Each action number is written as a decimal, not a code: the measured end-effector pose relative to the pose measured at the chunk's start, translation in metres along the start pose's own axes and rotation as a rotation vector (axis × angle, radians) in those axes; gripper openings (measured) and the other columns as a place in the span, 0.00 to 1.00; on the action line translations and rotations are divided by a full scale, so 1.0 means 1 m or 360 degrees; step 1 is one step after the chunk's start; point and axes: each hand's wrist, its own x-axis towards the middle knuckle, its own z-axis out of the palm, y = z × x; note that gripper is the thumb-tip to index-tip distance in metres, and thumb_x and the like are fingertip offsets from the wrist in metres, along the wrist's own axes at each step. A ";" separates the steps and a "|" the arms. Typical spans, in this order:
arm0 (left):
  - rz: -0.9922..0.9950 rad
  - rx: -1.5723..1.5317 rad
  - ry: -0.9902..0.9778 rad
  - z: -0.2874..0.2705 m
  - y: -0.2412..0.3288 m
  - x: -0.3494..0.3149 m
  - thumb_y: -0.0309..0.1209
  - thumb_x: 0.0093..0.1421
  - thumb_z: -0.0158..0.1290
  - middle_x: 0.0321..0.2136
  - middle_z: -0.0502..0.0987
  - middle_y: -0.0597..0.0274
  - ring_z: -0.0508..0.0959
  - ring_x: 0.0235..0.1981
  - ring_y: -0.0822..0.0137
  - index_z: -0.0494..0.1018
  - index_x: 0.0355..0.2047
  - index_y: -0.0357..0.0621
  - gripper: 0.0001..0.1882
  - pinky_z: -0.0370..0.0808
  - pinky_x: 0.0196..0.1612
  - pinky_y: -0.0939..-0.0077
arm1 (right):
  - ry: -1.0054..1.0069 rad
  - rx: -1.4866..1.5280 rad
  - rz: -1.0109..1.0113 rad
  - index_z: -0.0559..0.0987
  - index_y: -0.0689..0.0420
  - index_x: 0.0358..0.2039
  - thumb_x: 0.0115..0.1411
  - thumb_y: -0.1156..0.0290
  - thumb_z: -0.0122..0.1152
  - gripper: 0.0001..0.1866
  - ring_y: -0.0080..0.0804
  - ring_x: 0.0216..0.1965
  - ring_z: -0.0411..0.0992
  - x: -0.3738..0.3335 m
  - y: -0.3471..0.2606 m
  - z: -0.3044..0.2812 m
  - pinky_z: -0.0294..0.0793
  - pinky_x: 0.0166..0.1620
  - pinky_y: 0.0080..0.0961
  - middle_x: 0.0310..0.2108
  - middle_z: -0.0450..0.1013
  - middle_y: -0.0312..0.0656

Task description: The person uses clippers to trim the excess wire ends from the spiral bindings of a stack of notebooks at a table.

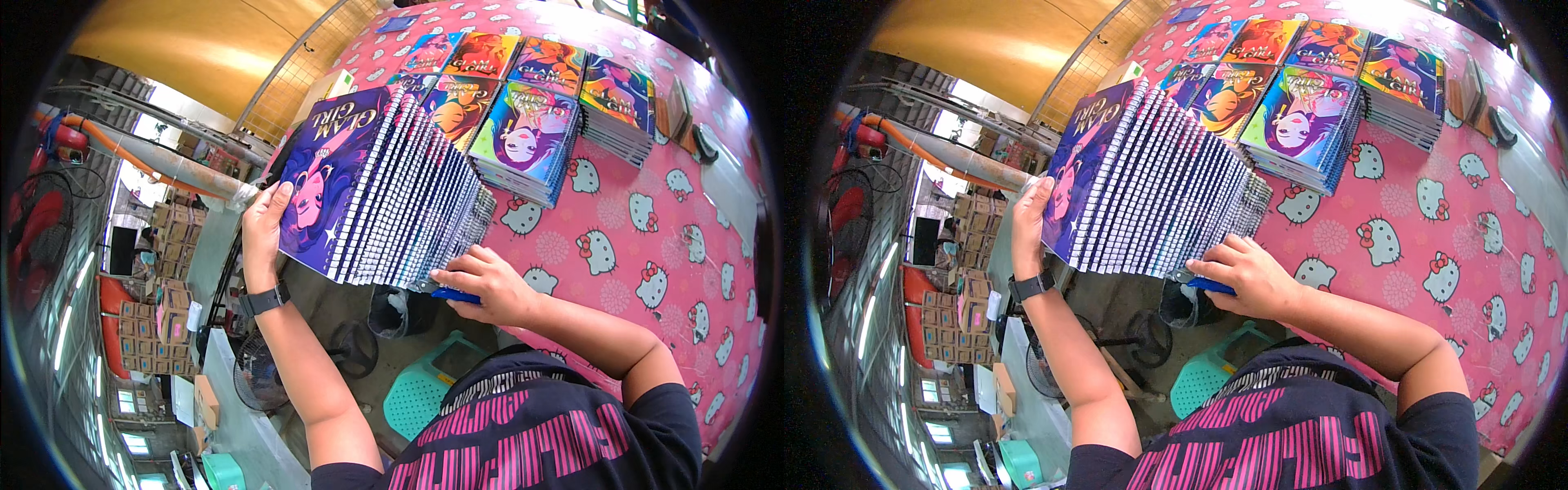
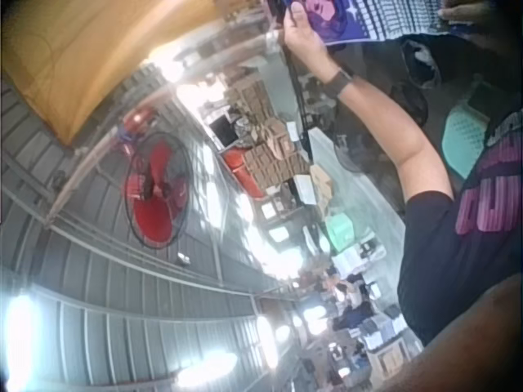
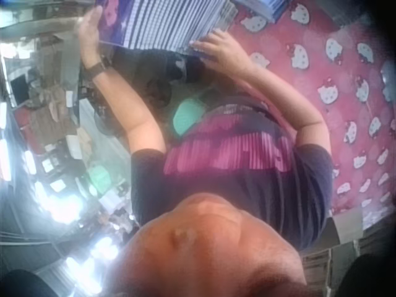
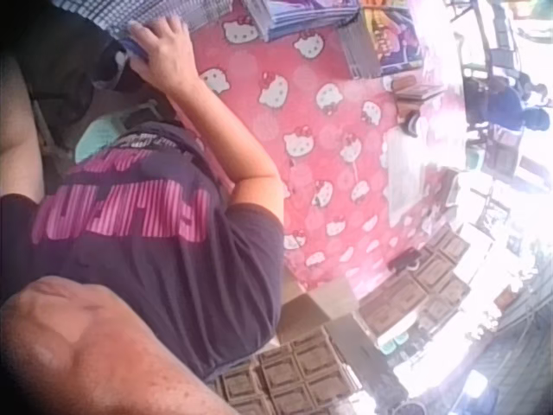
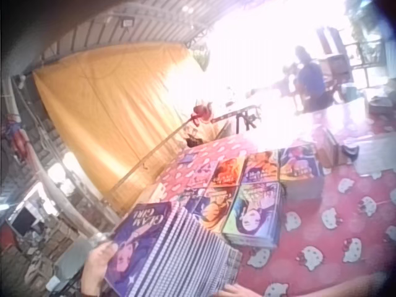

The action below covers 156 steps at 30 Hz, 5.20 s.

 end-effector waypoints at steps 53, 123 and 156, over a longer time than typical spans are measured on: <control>-0.0139 -0.0194 -0.0018 0.003 0.009 -0.005 0.36 0.64 0.49 0.39 0.77 0.54 0.79 0.34 0.70 0.69 0.47 0.31 0.19 0.77 0.38 0.78 | -0.0163 0.0189 0.0354 0.76 0.53 0.44 0.46 0.66 0.64 0.22 0.33 0.37 0.67 -0.018 0.006 0.006 0.68 0.40 0.34 0.32 0.70 0.38; -0.0108 -0.0277 -0.0019 0.004 0.006 -0.005 0.38 0.63 0.50 0.41 0.77 0.54 0.78 0.37 0.70 0.68 0.49 0.31 0.22 0.74 0.43 0.78 | -0.0602 0.1715 0.1325 0.78 0.54 0.40 0.48 0.69 0.63 0.16 0.37 0.38 0.66 -0.030 0.025 0.024 0.70 0.40 0.33 0.30 0.68 0.39; -0.0138 -0.0269 -0.0003 0.001 0.007 -0.004 0.37 0.63 0.51 0.42 0.76 0.52 0.78 0.38 0.69 0.68 0.49 0.31 0.22 0.74 0.44 0.76 | 0.0027 -0.0100 0.0222 0.74 0.48 0.44 0.41 0.67 0.67 0.25 0.35 0.39 0.63 -0.037 0.023 0.034 0.62 0.42 0.34 0.34 0.66 0.37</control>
